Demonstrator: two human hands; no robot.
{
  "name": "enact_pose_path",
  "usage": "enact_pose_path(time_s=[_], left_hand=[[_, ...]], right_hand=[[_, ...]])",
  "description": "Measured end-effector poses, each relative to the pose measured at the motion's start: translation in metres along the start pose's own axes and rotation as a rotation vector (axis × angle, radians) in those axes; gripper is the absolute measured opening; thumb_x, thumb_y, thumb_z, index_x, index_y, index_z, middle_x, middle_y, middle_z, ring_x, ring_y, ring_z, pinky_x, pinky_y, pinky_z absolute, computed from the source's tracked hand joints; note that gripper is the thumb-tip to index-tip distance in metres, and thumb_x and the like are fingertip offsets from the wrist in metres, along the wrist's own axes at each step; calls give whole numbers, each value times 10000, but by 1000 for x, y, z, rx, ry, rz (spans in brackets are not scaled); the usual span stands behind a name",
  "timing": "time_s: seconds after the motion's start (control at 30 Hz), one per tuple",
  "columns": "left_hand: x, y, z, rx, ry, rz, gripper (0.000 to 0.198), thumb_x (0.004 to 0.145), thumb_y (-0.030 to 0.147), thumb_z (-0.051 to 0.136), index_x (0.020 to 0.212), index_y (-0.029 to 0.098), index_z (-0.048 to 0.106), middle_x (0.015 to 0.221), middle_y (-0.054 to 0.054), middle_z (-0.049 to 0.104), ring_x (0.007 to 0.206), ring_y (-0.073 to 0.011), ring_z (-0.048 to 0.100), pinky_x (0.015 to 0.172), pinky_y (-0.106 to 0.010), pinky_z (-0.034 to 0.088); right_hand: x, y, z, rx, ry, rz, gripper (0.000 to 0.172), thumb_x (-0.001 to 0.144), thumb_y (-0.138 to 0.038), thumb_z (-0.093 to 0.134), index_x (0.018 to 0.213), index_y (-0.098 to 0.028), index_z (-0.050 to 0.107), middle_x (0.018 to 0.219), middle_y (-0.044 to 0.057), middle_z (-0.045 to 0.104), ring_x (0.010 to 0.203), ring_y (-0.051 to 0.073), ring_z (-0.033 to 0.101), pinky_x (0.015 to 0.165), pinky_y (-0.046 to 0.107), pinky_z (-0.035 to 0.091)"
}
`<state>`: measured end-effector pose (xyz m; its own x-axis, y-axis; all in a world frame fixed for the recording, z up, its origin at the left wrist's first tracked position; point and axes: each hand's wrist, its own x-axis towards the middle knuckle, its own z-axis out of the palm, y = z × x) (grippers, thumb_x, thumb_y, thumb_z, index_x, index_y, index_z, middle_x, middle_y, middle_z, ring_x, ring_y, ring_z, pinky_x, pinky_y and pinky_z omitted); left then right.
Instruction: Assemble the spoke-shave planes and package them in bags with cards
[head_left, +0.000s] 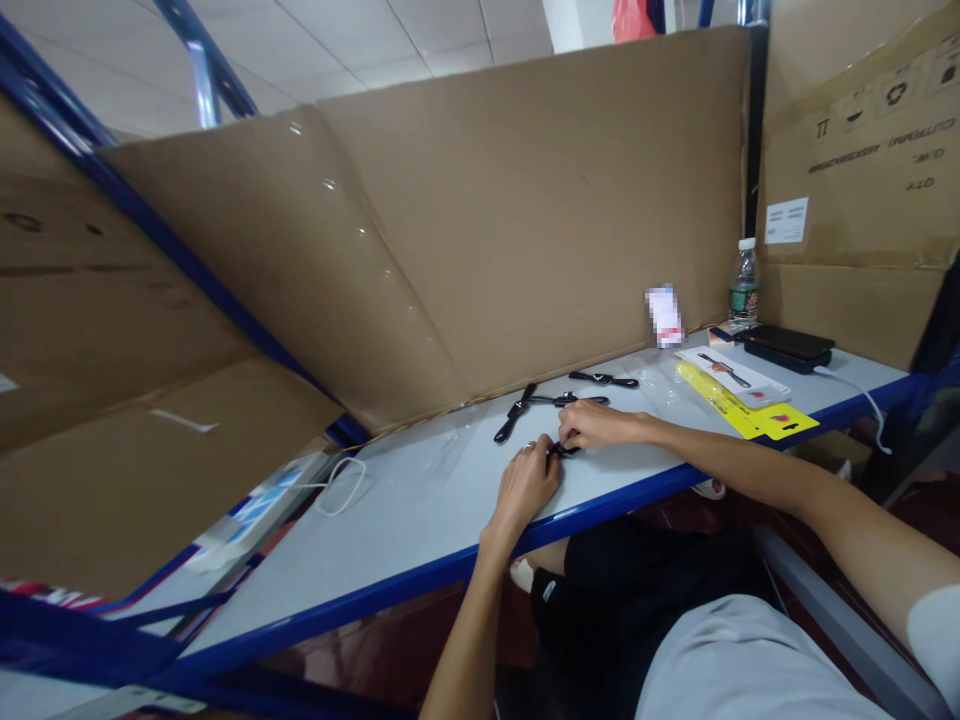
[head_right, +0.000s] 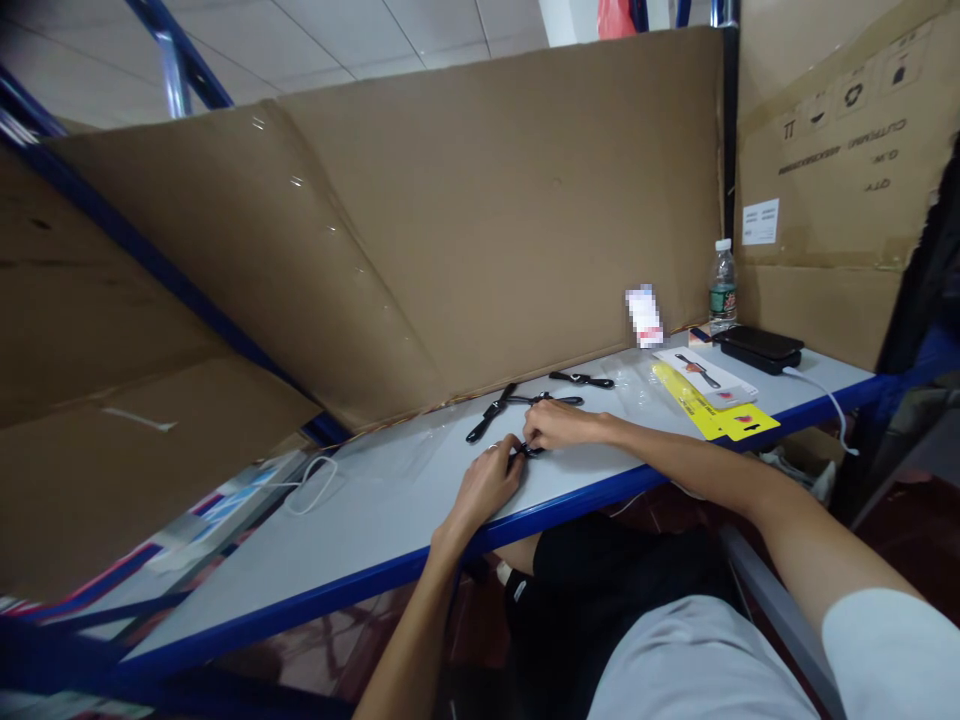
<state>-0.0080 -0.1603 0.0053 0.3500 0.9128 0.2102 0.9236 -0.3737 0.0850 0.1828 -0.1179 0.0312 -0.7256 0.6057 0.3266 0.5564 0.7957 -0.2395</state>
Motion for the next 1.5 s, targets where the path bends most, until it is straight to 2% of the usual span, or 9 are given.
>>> enact_pose_path(time_s=[0.13, 0.27, 0.4, 0.53, 0.7, 0.97, 1.13, 1.5], left_hand=[[0, 2, -1, 37, -16, -9, 198, 1017, 247, 392, 1134, 203, 546, 1076, -132, 706, 1010, -274, 679, 772, -329, 423], [0, 3, -1, 47, -28, -14, 193, 1018, 240, 393, 1135, 202, 542, 1100, -135, 700, 1018, -275, 676, 779, -332, 425], [0, 3, -1, 51, -28, -15, 198, 1021, 247, 394, 1140, 201, 545, 1096, -135, 699, 1024, -280, 675, 780, -336, 425], [0, 4, -2, 45, -27, -18, 201, 1028, 250, 385, 1137, 203, 547, 1091, -131, 701, 1023, -270, 674, 781, -328, 425], [0, 4, -2, 48, -32, -23, 201, 1028, 251, 386, 1146, 202, 541, 1093, -133, 704, 1021, -269, 676, 782, -326, 426], [-1, 5, -3, 50, -21, -18, 208, 1023, 247, 382, 1145, 198, 543, 1109, -132, 705, 1027, -278, 679, 776, -334, 426], [-1, 5, -2, 47, -15, -16, 215, 1022, 252, 380, 1144, 193, 546, 1110, -137, 706, 1026, -287, 681, 784, -345, 431], [-2, 6, -3, 35, -18, -21, 226, 1020, 249, 382, 1158, 195, 552, 1123, -138, 702, 1031, -285, 679, 786, -344, 441]], right_hand=[[0, 1, 5, -20, 38, 31, 184, 834, -58, 615, 805, -150, 772, 796, 55, 724, 758, 157, 617, 699, 245, 382], [1, -1, 8, 85, 87, 178, 146, 796, -72, 677, 876, -145, 775, 788, 42, 744, 753, 149, 645, 685, 226, 400], [4, -2, 7, 303, 76, 360, 81, 768, -64, 698, 785, -128, 745, 670, 12, 712, 616, 115, 624, 581, 205, 411], [7, 5, 6, 594, 5, 510, 81, 809, -90, 675, 754, -133, 715, 570, -22, 660, 513, 91, 598, 518, 189, 448], [7, 13, 3, 662, -29, 487, 79, 801, -79, 678, 746, -128, 706, 563, -32, 648, 508, 78, 579, 520, 181, 447], [5, 13, 3, 400, 39, 391, 95, 772, -72, 676, 743, -134, 743, 607, -10, 669, 645, 115, 636, 603, 204, 409], [4, 17, -1, 384, -39, 409, 46, 794, -149, 722, 757, -134, 744, 622, -6, 673, 634, 109, 608, 603, 214, 392], [0, 12, -9, 353, -140, 288, 184, 854, -266, 728, 730, -131, 745, 549, -27, 621, 585, 105, 566, 594, 217, 375]])
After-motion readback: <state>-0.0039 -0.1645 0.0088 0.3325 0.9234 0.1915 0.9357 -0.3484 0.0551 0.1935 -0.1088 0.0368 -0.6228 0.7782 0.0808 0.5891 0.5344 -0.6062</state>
